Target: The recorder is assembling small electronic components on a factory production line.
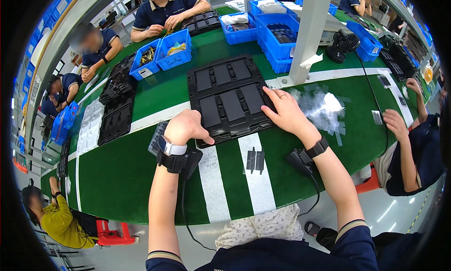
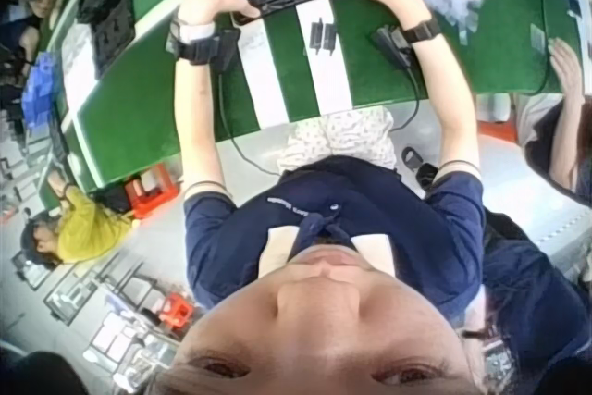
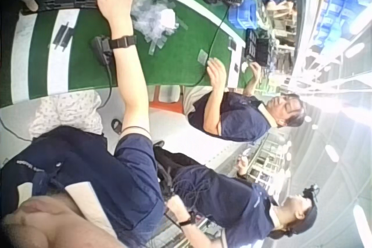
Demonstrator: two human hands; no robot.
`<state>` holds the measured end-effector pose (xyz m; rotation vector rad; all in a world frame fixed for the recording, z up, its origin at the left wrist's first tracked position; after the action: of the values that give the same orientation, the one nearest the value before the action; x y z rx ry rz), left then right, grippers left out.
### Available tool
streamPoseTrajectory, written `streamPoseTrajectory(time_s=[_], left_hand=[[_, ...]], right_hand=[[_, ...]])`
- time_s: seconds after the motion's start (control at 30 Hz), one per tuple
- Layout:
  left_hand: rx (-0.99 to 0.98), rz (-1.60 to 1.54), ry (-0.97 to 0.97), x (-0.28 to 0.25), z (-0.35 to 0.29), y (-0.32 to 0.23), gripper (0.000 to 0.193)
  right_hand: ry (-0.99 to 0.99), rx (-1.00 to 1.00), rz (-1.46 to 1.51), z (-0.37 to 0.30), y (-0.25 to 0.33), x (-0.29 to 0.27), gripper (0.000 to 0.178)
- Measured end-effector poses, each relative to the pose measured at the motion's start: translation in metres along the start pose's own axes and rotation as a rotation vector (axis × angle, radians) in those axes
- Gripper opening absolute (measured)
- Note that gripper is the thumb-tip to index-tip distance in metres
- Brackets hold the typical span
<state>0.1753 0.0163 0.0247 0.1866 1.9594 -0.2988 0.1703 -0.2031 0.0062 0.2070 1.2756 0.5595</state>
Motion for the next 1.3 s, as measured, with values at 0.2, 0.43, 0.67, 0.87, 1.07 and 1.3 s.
streamPoseTrajectory(time_s=[0.2,0.43,0.67,0.87,1.07,1.3], left_hand=[[-0.032,0.009,0.047,0.001,0.000,0.001,0.062],[-0.005,-0.001,0.031,-0.003,-0.001,-0.006,0.062],[0.061,-0.025,-0.076,-0.005,0.002,-0.003,0.054],[0.002,0.029,-0.029,-0.006,0.001,-0.004,0.056],[-0.011,0.044,-0.025,-0.006,0.002,-0.002,0.059],[0.012,0.032,-0.015,-0.003,0.002,-0.002,0.062]], right_hand=[[0.001,0.001,0.001,0.002,0.000,0.002,0.052],[-0.036,-0.013,-0.008,-0.001,-0.002,-0.006,0.052],[-0.103,-0.040,-0.013,0.001,-0.002,0.001,0.052],[-0.072,0.002,-0.027,0.000,-0.003,0.004,0.055],[-0.055,0.005,-0.031,0.000,-0.001,0.003,0.055],[-0.047,0.014,-0.052,0.000,0.000,0.004,0.054]])
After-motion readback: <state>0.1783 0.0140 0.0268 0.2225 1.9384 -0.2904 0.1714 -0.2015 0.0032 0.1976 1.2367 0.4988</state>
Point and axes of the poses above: each hand's wrist, its own z-axis towards the middle knuckle, its own x-axis out of the palm, y = z × x, the point moved 9 cm from there along z, towards the middle knuckle, and after that the axes turned 7 degrees about x, right-handed, at the moved point
